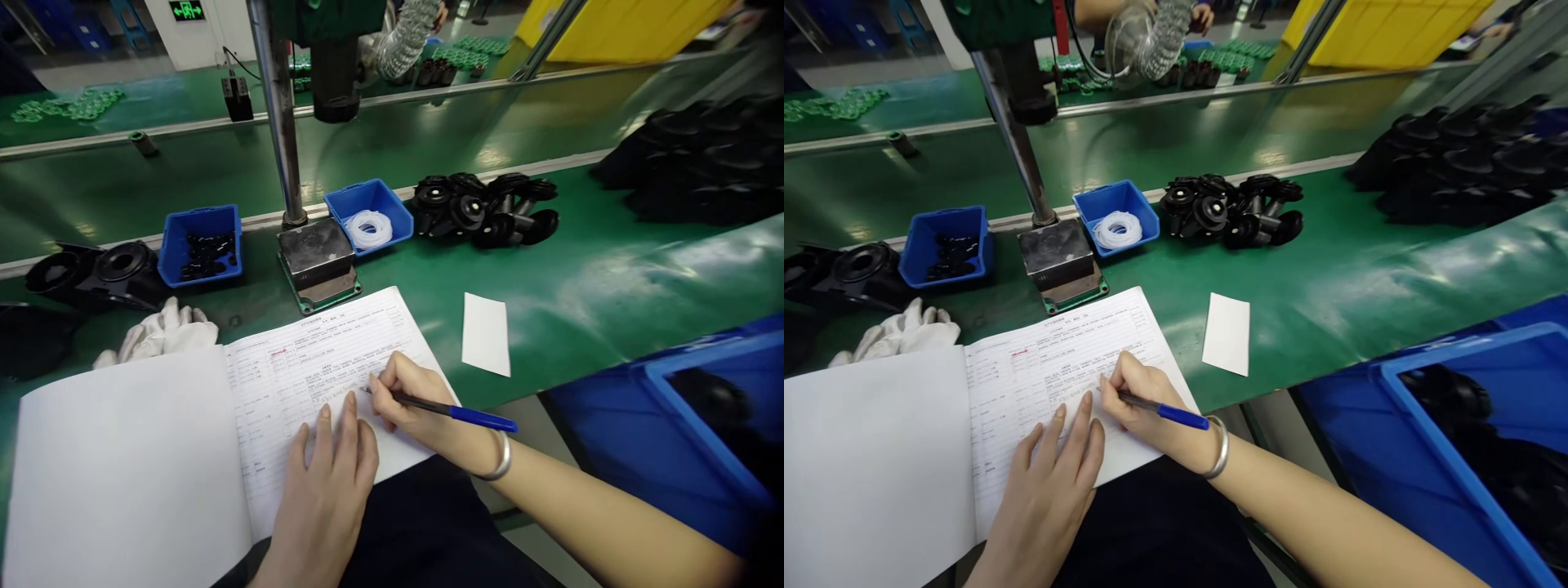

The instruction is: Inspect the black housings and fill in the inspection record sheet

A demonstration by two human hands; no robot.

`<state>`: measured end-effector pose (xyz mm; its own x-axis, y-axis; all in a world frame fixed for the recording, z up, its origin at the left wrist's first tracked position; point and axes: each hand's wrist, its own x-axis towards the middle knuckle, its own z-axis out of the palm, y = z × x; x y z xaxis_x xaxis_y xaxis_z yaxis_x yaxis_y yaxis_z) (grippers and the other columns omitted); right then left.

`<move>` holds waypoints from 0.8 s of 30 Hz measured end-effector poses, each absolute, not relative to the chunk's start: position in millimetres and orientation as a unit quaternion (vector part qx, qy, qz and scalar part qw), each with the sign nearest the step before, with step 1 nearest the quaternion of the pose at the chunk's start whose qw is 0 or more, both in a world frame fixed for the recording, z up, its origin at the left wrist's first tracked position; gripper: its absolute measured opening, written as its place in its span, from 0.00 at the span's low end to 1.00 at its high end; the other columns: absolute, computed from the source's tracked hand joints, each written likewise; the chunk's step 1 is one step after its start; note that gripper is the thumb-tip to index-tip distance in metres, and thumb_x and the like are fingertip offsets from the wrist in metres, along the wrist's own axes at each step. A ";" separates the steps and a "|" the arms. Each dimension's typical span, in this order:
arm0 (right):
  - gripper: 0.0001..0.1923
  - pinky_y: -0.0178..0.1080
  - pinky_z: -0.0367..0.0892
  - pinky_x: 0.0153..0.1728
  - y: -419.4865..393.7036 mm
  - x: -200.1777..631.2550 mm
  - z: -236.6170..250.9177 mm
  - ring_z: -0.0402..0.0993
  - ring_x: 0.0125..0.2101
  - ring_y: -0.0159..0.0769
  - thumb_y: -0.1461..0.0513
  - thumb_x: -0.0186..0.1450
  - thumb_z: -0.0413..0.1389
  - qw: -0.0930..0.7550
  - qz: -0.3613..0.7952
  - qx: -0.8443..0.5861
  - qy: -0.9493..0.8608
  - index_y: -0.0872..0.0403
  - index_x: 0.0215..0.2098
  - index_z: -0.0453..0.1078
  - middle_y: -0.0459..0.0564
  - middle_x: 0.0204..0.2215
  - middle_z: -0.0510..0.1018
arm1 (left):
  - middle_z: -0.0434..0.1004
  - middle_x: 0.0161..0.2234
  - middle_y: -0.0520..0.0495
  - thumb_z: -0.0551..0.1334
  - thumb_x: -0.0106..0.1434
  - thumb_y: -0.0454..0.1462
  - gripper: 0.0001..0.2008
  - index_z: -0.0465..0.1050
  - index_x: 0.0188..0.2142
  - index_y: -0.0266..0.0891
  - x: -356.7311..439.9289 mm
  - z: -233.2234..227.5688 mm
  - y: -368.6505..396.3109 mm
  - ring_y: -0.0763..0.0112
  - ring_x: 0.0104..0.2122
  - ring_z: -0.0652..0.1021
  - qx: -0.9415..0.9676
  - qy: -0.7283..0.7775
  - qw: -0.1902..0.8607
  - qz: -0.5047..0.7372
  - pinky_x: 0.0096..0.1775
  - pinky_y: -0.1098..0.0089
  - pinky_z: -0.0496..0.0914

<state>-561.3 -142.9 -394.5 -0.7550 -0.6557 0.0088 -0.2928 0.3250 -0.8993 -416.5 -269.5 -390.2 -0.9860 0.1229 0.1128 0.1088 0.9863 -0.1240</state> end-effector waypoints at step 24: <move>0.11 0.31 0.54 0.21 -143.4 -565.7 -401.2 0.57 0.18 0.25 0.62 0.66 0.52 0.179 -0.468 -0.336 0.798 0.51 0.29 0.52 0.37 0.18 0.61 | 0.59 0.66 0.45 0.56 0.66 0.39 0.22 0.65 0.59 0.42 -415.5 -392.5 -271.8 0.54 0.59 0.68 -0.074 -0.996 0.042 0.031 0.51 0.53 0.66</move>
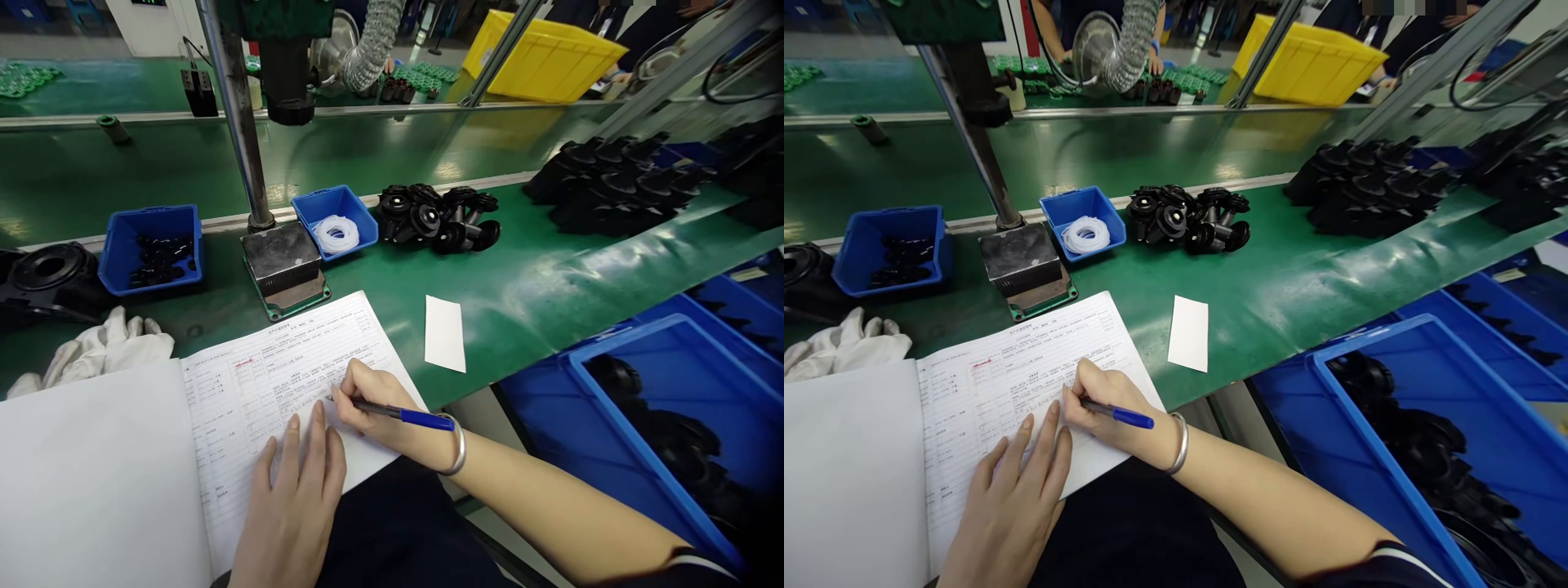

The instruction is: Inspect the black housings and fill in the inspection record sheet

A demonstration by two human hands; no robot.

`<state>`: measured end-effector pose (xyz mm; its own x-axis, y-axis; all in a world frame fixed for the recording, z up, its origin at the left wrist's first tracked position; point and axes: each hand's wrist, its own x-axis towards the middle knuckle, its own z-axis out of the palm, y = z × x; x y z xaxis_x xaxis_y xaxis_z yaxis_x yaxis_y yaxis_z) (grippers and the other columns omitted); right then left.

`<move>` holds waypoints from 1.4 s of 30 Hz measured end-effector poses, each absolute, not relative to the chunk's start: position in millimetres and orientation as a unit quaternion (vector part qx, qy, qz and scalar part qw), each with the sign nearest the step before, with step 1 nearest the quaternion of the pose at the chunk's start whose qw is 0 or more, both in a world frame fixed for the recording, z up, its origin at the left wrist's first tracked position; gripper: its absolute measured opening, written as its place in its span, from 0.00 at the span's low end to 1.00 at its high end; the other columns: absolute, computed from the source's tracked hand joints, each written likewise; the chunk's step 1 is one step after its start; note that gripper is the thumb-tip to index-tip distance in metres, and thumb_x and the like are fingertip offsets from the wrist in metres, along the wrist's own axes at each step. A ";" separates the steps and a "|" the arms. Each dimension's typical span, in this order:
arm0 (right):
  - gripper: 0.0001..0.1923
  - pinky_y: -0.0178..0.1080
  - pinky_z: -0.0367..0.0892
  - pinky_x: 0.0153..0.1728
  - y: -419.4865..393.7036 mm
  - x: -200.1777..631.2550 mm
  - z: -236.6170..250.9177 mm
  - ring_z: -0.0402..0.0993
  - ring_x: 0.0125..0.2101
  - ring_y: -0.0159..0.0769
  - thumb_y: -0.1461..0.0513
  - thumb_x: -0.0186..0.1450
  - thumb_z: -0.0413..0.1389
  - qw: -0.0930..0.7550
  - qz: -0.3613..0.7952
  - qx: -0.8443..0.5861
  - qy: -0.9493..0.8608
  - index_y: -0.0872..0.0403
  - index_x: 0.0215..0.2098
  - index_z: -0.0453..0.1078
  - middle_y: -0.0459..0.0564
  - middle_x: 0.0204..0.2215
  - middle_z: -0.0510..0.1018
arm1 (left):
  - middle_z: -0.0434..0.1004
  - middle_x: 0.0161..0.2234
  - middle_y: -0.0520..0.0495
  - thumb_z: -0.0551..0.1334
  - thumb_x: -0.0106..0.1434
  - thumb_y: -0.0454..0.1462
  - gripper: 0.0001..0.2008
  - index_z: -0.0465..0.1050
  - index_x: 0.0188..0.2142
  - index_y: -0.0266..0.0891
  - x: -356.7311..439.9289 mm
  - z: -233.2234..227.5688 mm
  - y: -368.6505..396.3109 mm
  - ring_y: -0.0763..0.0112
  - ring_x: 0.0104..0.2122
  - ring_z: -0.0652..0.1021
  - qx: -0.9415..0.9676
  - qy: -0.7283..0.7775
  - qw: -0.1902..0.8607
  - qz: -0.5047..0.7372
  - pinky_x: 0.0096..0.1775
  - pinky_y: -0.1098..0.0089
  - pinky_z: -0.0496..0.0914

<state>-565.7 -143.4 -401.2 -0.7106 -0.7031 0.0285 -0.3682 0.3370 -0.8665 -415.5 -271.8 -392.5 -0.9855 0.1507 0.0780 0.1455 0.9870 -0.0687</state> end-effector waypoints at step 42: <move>0.11 0.31 0.56 0.20 -140.8 -565.6 -399.9 0.61 0.18 0.27 0.63 0.65 0.52 0.196 -0.492 -0.321 0.785 0.51 0.29 0.53 0.38 0.18 0.64 | 0.58 0.66 0.45 0.56 0.67 0.39 0.22 0.64 0.60 0.42 -414.8 -392.9 -271.4 0.55 0.60 0.67 -0.073 -0.996 0.038 0.029 0.51 0.53 0.65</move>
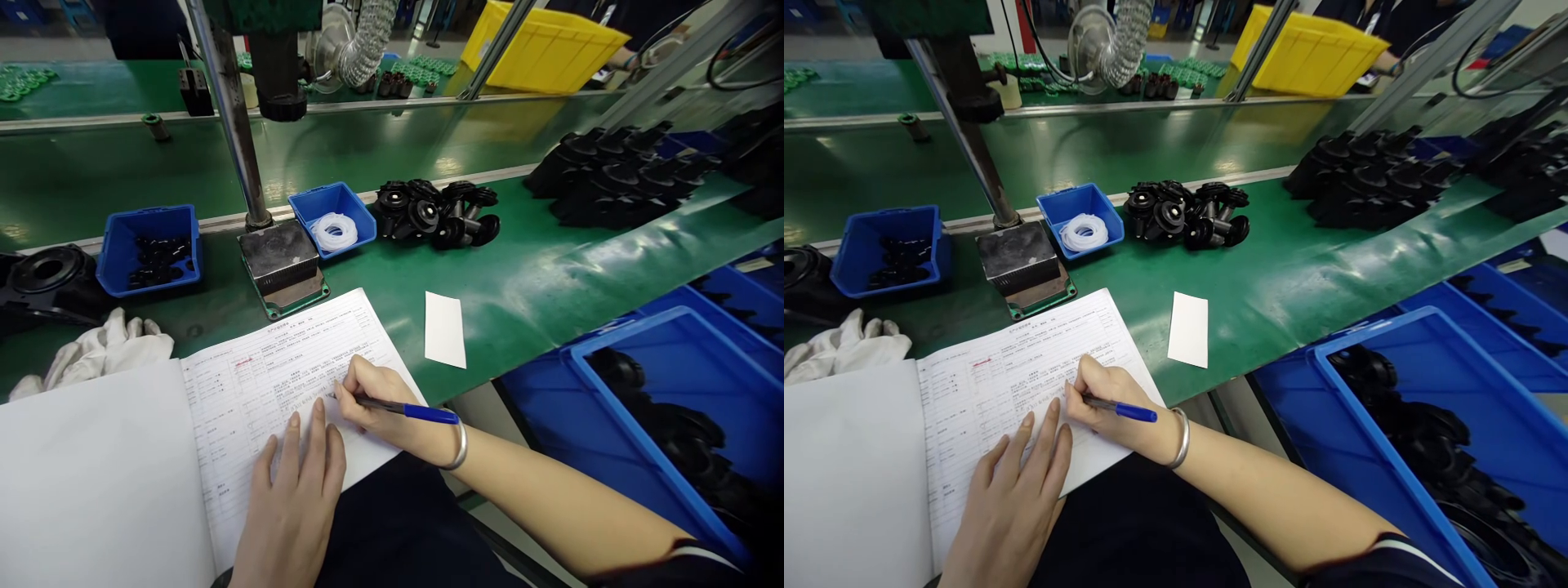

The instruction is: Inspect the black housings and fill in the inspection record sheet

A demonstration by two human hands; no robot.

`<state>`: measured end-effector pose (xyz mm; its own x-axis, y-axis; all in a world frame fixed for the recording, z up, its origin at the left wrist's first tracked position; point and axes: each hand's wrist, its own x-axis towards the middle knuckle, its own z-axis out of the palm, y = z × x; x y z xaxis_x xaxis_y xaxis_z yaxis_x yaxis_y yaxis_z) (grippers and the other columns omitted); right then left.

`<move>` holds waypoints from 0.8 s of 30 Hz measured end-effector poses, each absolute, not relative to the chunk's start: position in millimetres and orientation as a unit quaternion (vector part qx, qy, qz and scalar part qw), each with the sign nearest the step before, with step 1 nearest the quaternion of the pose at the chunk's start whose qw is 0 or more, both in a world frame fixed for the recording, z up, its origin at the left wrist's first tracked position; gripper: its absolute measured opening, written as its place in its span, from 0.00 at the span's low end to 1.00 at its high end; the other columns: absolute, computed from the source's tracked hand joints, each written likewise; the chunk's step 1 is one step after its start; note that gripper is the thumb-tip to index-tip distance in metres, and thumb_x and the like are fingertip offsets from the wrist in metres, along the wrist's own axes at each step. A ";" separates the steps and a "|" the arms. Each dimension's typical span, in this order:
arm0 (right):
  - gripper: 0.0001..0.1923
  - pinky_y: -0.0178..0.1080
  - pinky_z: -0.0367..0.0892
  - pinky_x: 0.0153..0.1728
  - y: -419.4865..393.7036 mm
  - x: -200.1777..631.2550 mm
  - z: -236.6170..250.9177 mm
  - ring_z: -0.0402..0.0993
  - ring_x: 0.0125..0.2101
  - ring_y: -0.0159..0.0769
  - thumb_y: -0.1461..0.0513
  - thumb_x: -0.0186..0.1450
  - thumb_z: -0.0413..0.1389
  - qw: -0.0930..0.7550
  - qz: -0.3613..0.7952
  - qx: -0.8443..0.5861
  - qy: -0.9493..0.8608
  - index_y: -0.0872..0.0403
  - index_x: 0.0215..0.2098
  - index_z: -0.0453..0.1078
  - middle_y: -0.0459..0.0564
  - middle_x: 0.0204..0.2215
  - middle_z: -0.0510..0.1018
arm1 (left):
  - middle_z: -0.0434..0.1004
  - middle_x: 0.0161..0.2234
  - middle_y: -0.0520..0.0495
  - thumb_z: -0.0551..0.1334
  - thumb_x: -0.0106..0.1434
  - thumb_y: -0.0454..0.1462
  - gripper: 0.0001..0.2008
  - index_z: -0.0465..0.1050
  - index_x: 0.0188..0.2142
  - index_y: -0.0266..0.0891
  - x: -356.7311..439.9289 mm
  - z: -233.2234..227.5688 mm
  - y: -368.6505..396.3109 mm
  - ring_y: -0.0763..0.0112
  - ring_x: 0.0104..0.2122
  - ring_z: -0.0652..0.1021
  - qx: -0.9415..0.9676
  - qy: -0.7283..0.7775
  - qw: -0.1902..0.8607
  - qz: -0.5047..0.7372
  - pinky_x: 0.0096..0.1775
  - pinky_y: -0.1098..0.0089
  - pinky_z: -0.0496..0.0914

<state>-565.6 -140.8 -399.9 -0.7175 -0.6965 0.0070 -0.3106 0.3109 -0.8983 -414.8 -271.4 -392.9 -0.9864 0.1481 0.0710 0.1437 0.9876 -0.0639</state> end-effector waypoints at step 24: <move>0.12 0.30 0.55 0.19 -142.7 -567.3 -401.6 0.59 0.16 0.25 0.63 0.66 0.51 0.195 -0.476 -0.318 0.796 0.51 0.29 0.51 0.37 0.17 0.62 | 0.59 0.66 0.45 0.56 0.66 0.38 0.22 0.64 0.59 0.41 -416.2 -395.0 -271.9 0.54 0.59 0.68 -0.076 -0.995 0.052 0.026 0.51 0.53 0.64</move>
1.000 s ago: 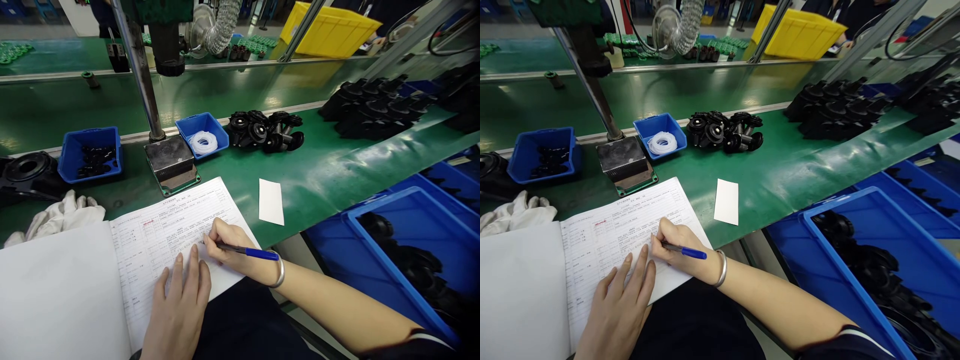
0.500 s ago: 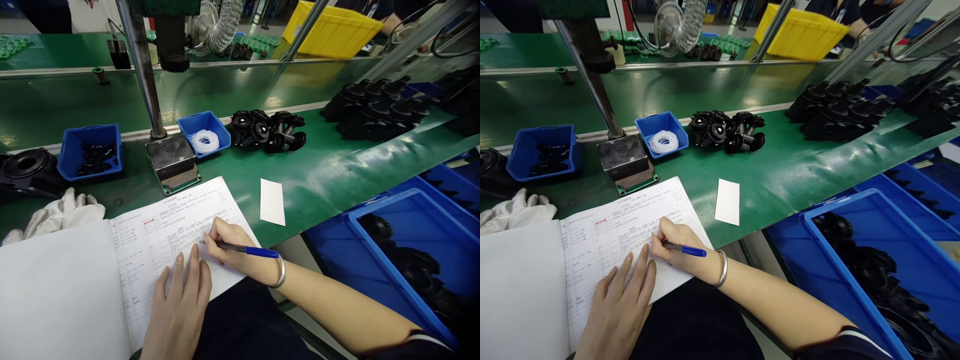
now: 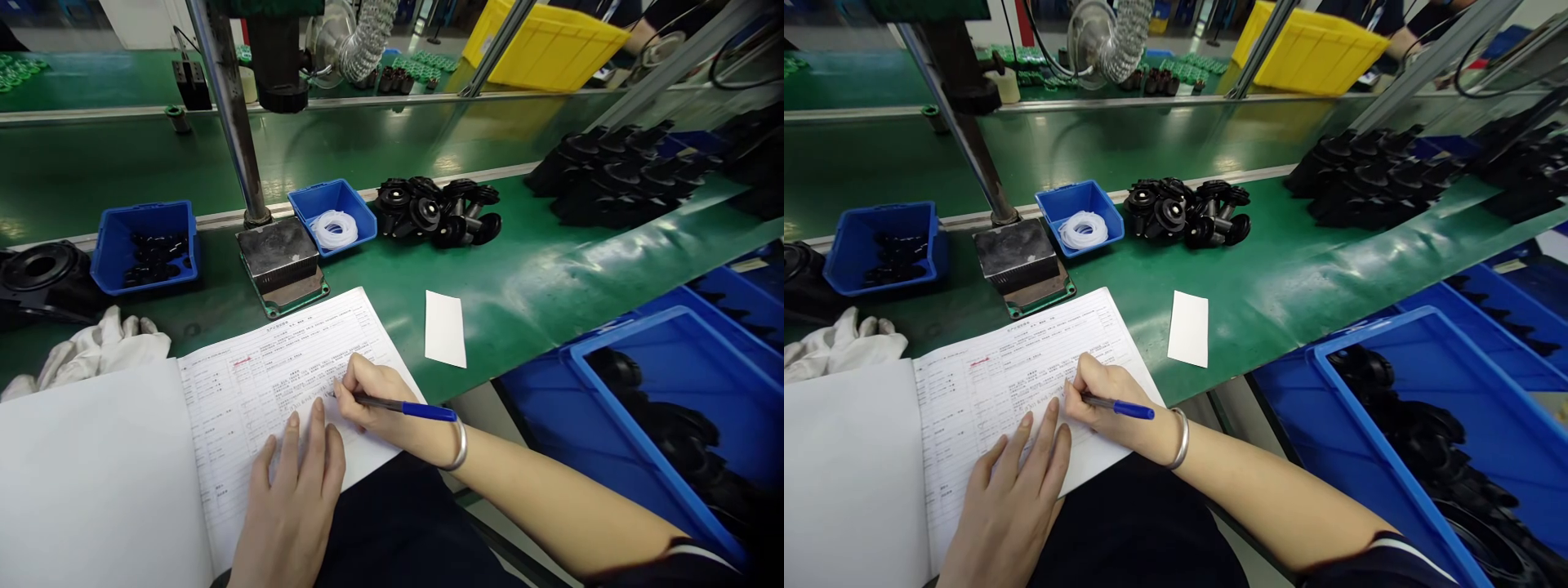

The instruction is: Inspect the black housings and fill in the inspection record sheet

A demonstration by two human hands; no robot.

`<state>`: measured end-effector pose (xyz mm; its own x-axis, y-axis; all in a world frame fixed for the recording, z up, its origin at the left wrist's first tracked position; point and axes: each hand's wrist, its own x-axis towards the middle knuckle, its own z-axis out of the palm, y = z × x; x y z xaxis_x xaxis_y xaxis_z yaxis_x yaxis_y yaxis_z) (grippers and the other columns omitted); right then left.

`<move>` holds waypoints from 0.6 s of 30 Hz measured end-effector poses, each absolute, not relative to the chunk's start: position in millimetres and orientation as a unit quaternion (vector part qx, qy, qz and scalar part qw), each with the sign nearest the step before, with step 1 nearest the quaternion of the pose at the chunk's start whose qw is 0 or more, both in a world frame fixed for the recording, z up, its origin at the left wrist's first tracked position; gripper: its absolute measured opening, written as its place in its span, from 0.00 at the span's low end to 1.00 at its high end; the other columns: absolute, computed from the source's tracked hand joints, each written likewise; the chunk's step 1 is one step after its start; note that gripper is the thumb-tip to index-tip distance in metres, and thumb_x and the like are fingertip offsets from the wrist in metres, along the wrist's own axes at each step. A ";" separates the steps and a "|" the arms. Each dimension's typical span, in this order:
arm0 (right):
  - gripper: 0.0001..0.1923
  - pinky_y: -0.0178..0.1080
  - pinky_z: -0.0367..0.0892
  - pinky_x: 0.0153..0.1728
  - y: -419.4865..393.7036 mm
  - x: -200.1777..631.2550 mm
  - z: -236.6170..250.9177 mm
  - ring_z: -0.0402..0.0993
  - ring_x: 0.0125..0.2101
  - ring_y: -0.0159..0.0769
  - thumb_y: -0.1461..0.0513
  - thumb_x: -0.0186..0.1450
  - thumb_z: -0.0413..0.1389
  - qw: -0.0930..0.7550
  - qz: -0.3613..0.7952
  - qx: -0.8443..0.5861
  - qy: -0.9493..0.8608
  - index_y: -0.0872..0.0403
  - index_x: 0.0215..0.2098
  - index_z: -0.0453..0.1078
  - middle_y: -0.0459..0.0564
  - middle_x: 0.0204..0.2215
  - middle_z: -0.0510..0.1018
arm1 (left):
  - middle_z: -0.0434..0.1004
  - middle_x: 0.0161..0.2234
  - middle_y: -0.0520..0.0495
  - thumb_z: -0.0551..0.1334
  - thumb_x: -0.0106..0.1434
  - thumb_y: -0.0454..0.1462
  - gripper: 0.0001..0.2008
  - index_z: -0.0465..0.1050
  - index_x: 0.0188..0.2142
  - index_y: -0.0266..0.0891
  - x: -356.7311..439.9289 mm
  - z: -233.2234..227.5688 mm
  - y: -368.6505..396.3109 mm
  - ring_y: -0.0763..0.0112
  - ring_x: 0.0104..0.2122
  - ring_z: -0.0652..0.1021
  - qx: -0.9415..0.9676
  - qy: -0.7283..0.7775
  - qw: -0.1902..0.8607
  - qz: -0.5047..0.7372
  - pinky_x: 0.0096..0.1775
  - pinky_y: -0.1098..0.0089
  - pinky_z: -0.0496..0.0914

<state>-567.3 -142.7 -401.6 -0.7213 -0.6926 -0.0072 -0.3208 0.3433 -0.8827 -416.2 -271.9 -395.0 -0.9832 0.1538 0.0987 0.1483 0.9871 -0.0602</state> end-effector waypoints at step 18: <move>0.11 0.31 0.55 0.20 -141.9 -566.2 -405.2 0.58 0.16 0.25 0.64 0.65 0.51 0.165 -0.465 -0.336 0.802 0.51 0.28 0.52 0.37 0.17 0.62 | 0.59 0.66 0.45 0.56 0.66 0.38 0.22 0.65 0.59 0.41 -415.1 -394.5 -272.8 0.56 0.60 0.67 -0.081 -0.995 0.046 0.034 0.51 0.54 0.65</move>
<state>-566.2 -141.9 -405.2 -0.7201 -0.6922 0.0472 -0.3853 0.3424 -0.8569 -415.1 -272.8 -394.5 -0.9827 0.1642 0.0859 0.1579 0.9846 -0.0749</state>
